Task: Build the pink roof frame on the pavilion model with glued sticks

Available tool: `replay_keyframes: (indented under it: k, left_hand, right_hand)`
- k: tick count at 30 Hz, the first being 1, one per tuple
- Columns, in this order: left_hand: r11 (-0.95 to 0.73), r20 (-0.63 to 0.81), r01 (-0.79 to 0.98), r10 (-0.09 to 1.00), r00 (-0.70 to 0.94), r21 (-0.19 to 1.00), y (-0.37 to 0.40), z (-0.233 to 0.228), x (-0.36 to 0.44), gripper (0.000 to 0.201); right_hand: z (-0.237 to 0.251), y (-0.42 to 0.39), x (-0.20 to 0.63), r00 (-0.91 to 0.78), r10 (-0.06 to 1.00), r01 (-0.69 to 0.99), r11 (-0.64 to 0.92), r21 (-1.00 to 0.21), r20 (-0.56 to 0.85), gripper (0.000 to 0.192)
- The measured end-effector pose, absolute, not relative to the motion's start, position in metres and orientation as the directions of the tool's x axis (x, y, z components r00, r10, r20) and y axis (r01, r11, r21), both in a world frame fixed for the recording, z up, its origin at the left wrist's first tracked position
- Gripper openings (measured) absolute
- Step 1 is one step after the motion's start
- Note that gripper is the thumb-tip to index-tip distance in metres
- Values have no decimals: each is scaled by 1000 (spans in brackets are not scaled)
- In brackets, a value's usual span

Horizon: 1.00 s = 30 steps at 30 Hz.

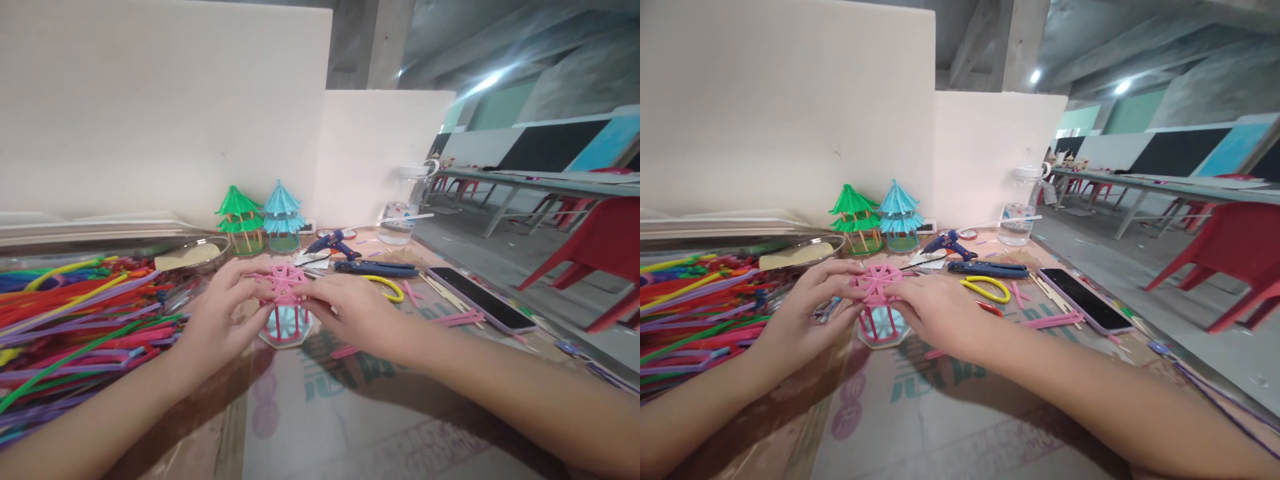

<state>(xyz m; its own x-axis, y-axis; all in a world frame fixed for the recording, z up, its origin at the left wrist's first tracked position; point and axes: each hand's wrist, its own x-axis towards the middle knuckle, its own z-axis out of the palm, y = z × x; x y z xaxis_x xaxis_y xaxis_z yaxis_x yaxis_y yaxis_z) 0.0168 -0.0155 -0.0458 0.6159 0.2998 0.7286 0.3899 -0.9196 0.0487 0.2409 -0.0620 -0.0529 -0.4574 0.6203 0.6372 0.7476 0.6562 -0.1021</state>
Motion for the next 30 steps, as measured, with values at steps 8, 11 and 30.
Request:
replay_keyframes:
  k: [8,11,30]
  left_hand:
    - [-924,736,380,278,617,31,-17,-45,19,14]
    - [-924,731,382,277,623,23,-16,-45,19,14]
    - [-911,735,406,325,595,74,-14,-49,17,11]
  right_hand:
    - [-57,-60,243,-515,433,721,686,100,740,23]
    - [-58,-59,244,-518,398,709,696,118,757,23]
    - [-56,-59,243,-456,563,749,661,-45,689,21]
